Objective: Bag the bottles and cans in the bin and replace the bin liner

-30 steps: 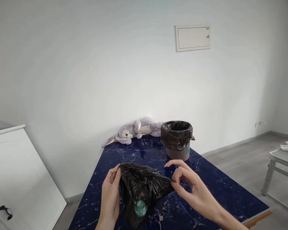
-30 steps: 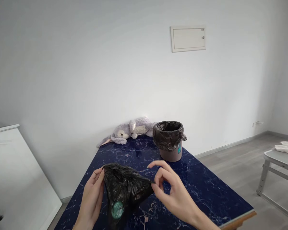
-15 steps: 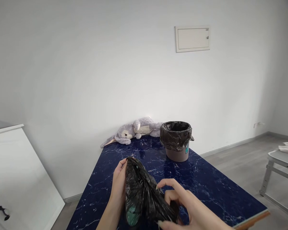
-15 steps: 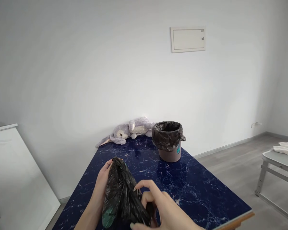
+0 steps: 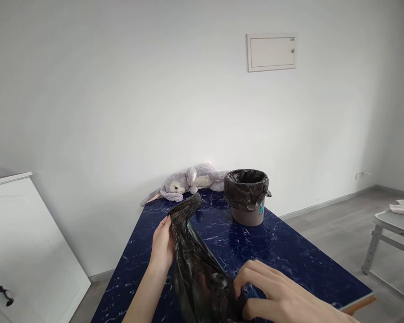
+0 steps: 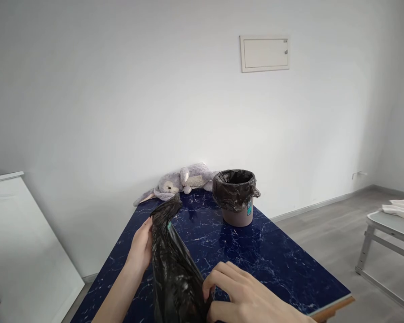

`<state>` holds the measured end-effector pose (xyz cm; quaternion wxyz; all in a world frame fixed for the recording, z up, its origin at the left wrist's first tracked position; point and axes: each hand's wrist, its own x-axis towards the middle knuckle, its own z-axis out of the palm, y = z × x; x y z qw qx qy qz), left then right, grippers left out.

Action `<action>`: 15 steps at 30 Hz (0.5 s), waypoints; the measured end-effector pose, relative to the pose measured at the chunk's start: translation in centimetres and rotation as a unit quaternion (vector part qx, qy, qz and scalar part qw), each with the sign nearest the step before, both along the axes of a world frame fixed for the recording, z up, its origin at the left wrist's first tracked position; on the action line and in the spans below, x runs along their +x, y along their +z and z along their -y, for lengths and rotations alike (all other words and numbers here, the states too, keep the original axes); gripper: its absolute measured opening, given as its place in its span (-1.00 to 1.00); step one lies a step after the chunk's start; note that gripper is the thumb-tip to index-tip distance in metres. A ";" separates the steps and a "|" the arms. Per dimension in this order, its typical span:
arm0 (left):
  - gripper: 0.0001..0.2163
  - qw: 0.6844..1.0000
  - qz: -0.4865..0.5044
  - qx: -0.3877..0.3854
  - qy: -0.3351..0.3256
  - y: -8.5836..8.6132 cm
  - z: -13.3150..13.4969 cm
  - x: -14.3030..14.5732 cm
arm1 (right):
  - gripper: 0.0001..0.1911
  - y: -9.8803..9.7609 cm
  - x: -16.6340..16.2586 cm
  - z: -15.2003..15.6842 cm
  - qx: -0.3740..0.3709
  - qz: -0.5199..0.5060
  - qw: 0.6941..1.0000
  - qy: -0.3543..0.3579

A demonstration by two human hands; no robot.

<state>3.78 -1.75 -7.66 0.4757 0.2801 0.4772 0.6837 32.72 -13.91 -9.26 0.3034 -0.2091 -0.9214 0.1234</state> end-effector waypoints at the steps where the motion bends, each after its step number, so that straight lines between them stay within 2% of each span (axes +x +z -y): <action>1: -0.93 1.000 0.005 0.001 0.002 0.0 -0.2 -0.3 | -0.84 -0.3 0.2 -0.1 0.028 0.019 0.999 -0.008; 5: -0.96 0.999 0.023 0.023 0.013 0.0 -0.7 -0.9 | -0.84 -2.1 1.1 -0.8 0.066 0.095 0.991 -0.064; 8: -0.96 0.998 0.028 0.053 0.026 -0.1 -0.7 -0.9 | -0.83 -4.5 1.9 -1.9 0.095 0.140 0.976 -0.140; 12: -0.85 0.996 0.014 0.078 0.040 0.0 -0.6 -0.9 | -0.70 -7.6 2.8 -3.9 0.121 0.155 0.949 -0.246; 15: -0.76 0.995 -0.011 0.089 0.039 0.1 0.0 -1.3 | -0.48 -7.6 2.7 -4.1 0.081 0.143 0.947 -0.275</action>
